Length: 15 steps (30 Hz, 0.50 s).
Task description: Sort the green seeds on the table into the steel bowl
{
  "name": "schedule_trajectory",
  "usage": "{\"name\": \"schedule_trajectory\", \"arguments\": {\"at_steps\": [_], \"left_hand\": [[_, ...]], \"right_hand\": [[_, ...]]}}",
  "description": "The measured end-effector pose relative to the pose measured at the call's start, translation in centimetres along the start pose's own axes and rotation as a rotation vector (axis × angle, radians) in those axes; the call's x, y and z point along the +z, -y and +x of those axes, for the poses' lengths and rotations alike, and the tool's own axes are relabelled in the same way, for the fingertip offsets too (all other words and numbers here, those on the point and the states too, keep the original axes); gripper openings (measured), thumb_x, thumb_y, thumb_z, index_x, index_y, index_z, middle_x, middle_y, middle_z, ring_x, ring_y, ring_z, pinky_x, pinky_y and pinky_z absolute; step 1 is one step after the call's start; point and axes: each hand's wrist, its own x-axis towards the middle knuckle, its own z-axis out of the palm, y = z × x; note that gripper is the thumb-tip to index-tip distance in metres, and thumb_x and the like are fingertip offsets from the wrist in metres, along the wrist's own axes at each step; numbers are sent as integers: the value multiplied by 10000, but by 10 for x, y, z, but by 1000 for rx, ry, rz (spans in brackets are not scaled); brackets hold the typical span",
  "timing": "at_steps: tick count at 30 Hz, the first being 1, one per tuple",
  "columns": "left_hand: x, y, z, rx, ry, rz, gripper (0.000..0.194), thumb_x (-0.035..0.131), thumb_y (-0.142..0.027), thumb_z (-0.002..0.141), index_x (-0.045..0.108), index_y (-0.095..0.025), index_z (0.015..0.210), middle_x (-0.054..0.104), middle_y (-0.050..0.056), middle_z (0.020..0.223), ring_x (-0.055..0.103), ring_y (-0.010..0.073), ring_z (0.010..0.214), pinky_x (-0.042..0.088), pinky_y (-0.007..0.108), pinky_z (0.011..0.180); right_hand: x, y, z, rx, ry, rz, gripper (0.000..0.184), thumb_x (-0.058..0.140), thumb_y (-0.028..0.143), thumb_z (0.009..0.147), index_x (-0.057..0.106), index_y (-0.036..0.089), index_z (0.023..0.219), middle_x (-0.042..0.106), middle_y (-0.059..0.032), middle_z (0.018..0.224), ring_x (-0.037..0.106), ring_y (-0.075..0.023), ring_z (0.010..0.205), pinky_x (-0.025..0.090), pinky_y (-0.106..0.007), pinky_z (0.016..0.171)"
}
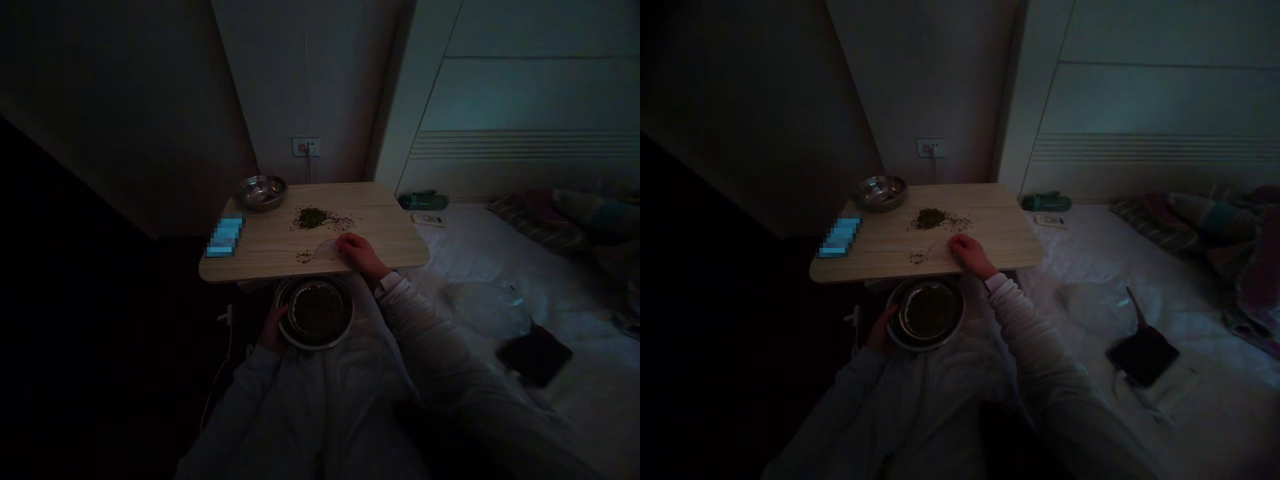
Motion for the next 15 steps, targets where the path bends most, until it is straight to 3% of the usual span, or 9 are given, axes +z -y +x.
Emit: {"name": "schedule_trajectory", "arguments": {"at_steps": [4, 15], "left_hand": [[1, -2, 2, -15, -49, -24, 145, 548, -199, 748, 689, -194, 713, 730, 70, 660, 641, 266, 988, 471, 382, 910], [2, -5, 15, -104, -117, -66, 194, 544, -192, 747, 705, -148, 846, 736, 89, 693, 640, 275, 986, 453, 401, 929]], "right_hand": [[2, -6, 3, 5, -71, -40, 235, 535, 384, 679, 596, 173, 760, 581, 2, 681, 505, -136, 676, 401, -283, 683], [2, -1, 4, 28, 11, -126, 254, 525, 384, 732, 631, 170, 818, 629, -17, 761, 535, -148, 714, 411, -289, 708]]}}
